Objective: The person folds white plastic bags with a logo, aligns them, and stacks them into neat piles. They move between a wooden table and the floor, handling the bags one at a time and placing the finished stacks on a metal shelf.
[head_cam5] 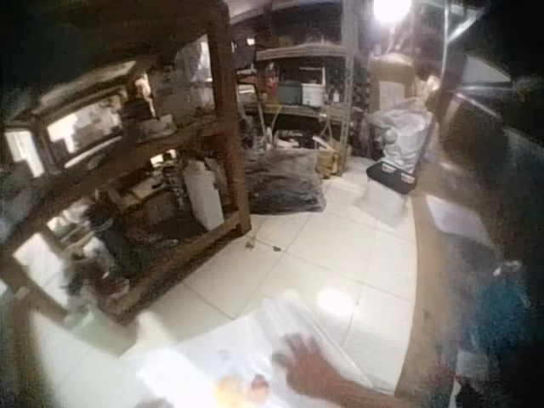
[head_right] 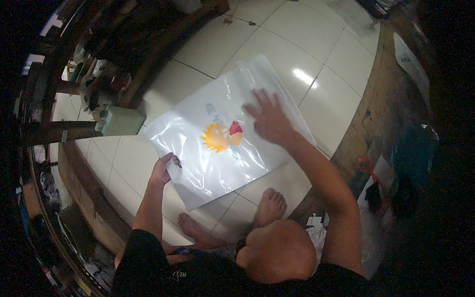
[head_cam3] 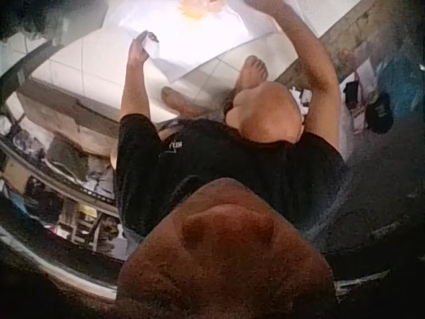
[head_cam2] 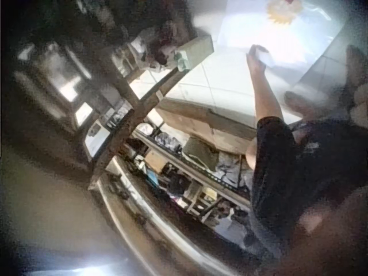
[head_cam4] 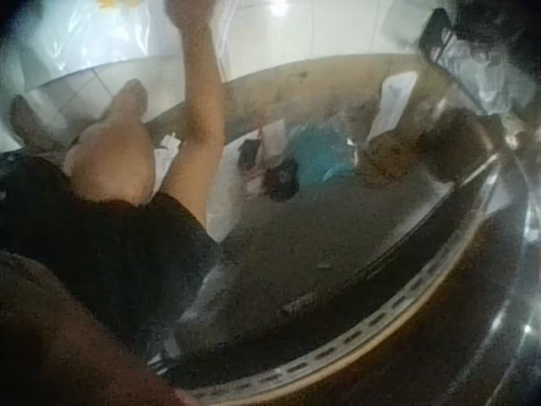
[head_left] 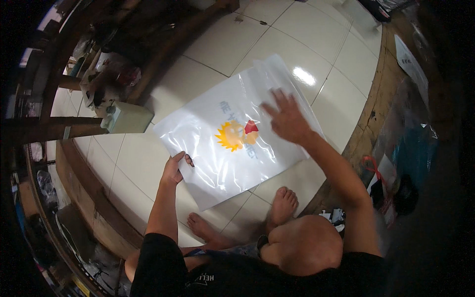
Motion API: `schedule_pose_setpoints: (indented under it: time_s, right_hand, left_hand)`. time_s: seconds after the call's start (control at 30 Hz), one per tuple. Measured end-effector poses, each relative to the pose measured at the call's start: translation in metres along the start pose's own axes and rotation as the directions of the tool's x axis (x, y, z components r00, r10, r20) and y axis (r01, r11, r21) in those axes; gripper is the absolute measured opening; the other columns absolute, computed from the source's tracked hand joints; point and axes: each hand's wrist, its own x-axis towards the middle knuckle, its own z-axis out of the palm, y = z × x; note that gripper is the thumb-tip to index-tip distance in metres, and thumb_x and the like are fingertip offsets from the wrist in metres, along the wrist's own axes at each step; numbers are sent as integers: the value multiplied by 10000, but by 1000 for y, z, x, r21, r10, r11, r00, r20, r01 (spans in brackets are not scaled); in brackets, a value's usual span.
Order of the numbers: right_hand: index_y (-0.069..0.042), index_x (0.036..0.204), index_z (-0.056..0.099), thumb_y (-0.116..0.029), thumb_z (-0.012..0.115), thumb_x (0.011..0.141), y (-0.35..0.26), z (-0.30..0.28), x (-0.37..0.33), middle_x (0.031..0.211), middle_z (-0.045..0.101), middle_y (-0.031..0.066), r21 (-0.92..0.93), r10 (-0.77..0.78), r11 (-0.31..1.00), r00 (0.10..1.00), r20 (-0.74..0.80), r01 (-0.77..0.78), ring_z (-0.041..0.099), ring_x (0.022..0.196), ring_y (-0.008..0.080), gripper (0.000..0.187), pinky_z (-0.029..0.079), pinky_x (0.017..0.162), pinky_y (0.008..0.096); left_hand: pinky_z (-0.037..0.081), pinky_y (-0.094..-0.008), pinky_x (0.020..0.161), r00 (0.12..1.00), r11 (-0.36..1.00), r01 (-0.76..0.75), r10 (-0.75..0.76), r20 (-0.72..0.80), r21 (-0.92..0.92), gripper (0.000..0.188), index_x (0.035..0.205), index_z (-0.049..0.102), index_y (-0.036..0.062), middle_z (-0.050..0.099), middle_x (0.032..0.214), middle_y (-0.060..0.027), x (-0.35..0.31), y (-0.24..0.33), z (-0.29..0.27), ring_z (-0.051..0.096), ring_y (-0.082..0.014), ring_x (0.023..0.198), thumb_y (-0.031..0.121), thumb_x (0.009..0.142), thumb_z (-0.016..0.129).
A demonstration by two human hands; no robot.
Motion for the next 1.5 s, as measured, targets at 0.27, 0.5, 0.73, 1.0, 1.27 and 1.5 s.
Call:
schedule_pose_setpoints:
  time_s: [0.27, 0.5, 0.73, 1.0, 1.27, 1.5]
  right_hand:
    - [14, 1028, 641, -181, 653, 800, 30, -18, 23, 1479, 363, 207, -112, 227, 970, 968, 109, -215, 273, 1407, 376, 301, 230, 1130, 579]
    - [-14, 1437, 324, -298, 728, 853, 90, -9, 10, 1149, 632, 183, 393, 586, 350, 526, 616, -850, 617, 998, 234, 764, 504, 852, 371]
    - [24, 1323, 461, -234, 741, 827, 97, 5, 2, 1153, 639, 160, 660, 406, 237, 690, 599, -712, 627, 1026, 252, 625, 501, 902, 387]
    - [25, 1246, 544, -167, 730, 836, 105, 13, -8, 1073, 664, 134, 624, 440, 176, 628, 642, -761, 644, 943, 222, 490, 523, 854, 376]
    - [19, 1225, 567, -174, 718, 842, 101, 24, -12, 1027, 687, 124, 676, 461, 305, 725, 511, -671, 662, 883, 208, 455, 527, 828, 359]
    - [-19, 1181, 562, -214, 665, 872, 27, -7, 2, 959, 692, 197, 173, 539, 808, 825, 170, -563, 674, 889, 339, 380, 528, 782, 429]
  left_hand:
    - [540, -362, 652, 999, 999, -42, 42, 8, -6, 182, 1064, 446, 31, 533, 753, -55, -14, 3, 3, 567, -187, 668, 57, 915, 547]
    - [546, -386, 736, 992, 992, -125, 125, -5, 15, 203, 1064, 455, 49, 552, 788, -53, -40, 9, 20, 600, -201, 750, 132, 930, 584]
    - [529, -366, 640, 989, 993, -117, 118, -86, 22, 272, 1121, 405, 74, 530, 792, -64, -22, 1, 22, 566, -196, 703, 69, 909, 575]
    - [523, -353, 597, 992, 994, -105, 106, -71, 10, 267, 1110, 387, 67, 524, 765, -65, -9, -1, 15, 545, -179, 643, 66, 911, 565]
    - [531, -353, 606, 984, 989, -141, 144, -101, 38, 97, 969, 487, 47, 536, 723, -52, -14, 0, 24, 555, -183, 614, 101, 927, 556]
    - [514, -342, 571, 993, 998, -47, 43, -106, -29, 171, 1049, 437, 61, 530, 760, -56, -6, -4, 9, 533, -164, 620, 62, 919, 549]
